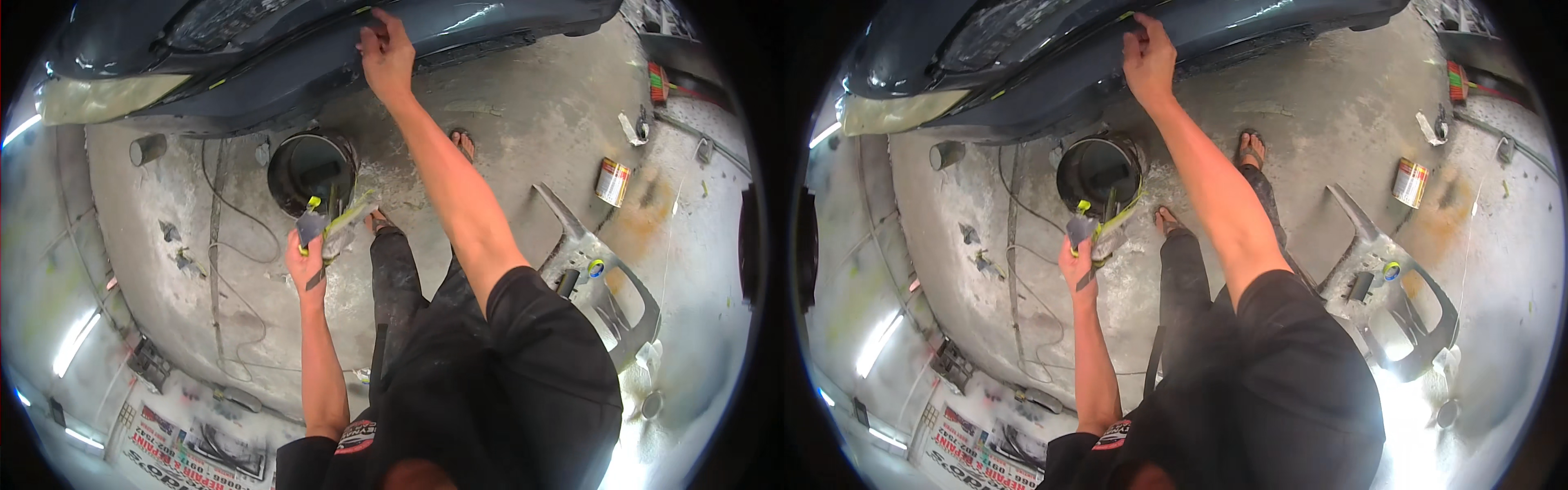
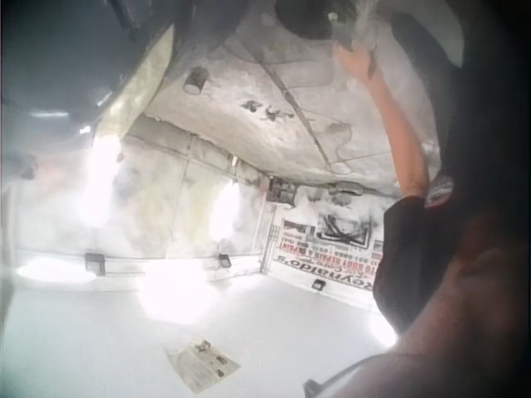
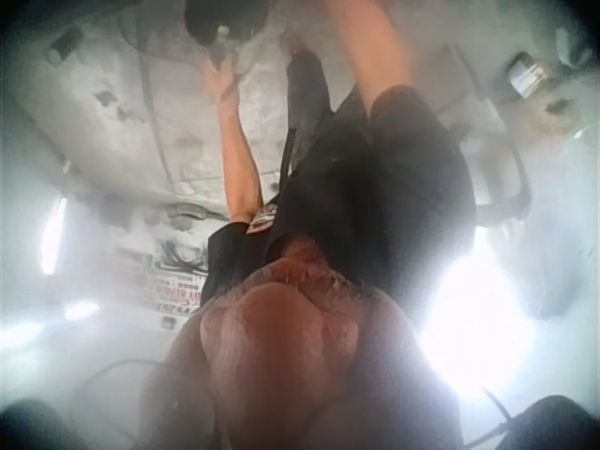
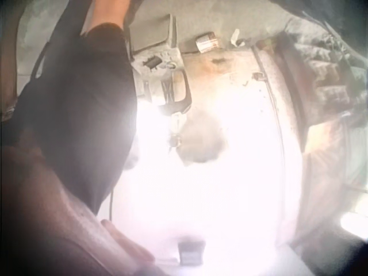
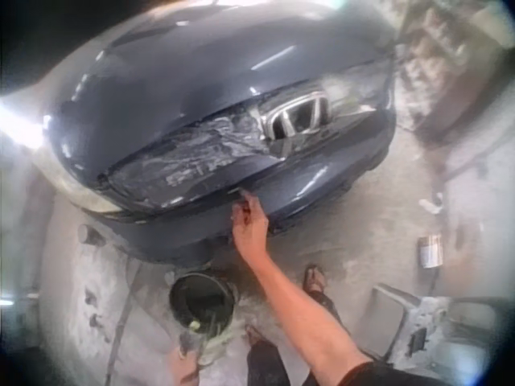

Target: Cleaning a car bumper and removing masking tape from a headlight.

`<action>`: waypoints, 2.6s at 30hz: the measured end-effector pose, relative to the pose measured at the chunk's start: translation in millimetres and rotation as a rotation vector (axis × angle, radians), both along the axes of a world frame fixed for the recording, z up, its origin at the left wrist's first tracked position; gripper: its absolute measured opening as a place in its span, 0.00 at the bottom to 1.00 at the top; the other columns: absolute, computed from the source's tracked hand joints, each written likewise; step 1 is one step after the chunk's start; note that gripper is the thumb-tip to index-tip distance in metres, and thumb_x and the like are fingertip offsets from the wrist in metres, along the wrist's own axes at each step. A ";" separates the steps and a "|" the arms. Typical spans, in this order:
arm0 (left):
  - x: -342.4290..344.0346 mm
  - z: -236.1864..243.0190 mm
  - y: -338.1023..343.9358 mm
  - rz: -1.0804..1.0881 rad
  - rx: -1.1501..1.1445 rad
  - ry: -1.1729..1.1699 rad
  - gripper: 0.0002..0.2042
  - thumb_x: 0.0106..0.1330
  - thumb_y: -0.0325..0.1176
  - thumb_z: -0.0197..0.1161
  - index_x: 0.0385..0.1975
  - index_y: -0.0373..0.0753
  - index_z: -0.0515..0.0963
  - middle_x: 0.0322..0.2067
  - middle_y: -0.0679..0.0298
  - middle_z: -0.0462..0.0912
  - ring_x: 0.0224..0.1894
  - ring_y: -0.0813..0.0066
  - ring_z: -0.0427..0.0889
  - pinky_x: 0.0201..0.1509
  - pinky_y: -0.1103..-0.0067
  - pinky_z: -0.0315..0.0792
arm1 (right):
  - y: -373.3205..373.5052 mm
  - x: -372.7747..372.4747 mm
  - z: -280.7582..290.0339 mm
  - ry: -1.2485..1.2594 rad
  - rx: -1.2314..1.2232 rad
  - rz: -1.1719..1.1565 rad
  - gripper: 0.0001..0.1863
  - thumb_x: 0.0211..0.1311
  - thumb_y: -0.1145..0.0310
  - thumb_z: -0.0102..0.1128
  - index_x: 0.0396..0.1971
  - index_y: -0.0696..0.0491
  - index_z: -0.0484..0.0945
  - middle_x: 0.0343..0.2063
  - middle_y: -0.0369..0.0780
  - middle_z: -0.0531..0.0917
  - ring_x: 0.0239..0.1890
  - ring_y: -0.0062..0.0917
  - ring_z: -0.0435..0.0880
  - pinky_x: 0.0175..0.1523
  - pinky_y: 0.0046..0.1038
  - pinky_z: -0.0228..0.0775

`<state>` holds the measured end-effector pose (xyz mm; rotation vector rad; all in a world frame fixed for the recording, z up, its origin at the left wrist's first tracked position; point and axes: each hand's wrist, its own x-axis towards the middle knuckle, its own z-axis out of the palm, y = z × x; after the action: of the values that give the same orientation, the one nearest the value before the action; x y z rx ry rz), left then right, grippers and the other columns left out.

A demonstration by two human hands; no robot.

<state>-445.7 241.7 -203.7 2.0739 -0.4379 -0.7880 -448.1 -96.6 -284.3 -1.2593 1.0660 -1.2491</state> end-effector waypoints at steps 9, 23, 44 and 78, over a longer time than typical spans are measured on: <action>-4.9 -4.0 4.7 0.130 -0.086 0.242 0.10 0.68 0.28 0.61 0.45 0.32 0.79 0.41 0.69 0.82 0.42 0.83 0.75 0.51 0.83 0.68 | -16.7 24.5 -4.2 -0.256 0.171 -0.011 0.06 0.62 0.79 0.56 0.38 0.61 0.77 0.23 0.40 0.80 0.21 0.21 0.81 0.26 0.23 0.74; -6.2 -9.7 -9.1 0.204 -0.097 0.278 0.11 0.69 0.27 0.59 0.48 0.31 0.78 0.41 0.67 0.82 0.43 0.83 0.76 0.51 0.83 0.69 | 19.1 -10.3 -9.0 0.358 -0.188 0.439 0.02 0.58 0.77 0.60 0.32 0.57 0.79 0.26 0.42 0.82 0.29 0.33 0.81 0.35 0.30 0.73; -6.3 -30.1 96.1 0.878 -0.264 0.319 0.07 0.67 0.30 0.62 0.40 0.35 0.75 0.34 0.64 0.79 0.37 0.78 0.78 0.43 0.79 0.72 | 121.3 154.7 -1.5 0.169 -0.100 0.442 0.13 0.65 0.73 0.59 0.46 0.63 0.79 0.25 0.37 0.83 0.26 0.18 0.82 0.31 0.21 0.75; -2.7 -26.5 189.9 0.951 -0.045 0.186 0.11 0.64 0.34 0.65 0.38 0.32 0.79 0.31 0.69 0.79 0.33 0.84 0.71 0.37 0.82 0.68 | 144.4 209.9 -23.3 -0.212 0.266 0.340 0.10 0.56 0.87 0.51 0.38 0.62 0.72 0.24 0.45 0.79 0.18 0.27 0.80 0.23 0.26 0.78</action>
<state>-448.4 431.5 -230.2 1.8353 0.6031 -0.3651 -238.3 47.8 -307.5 -1.0273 0.7952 -0.9233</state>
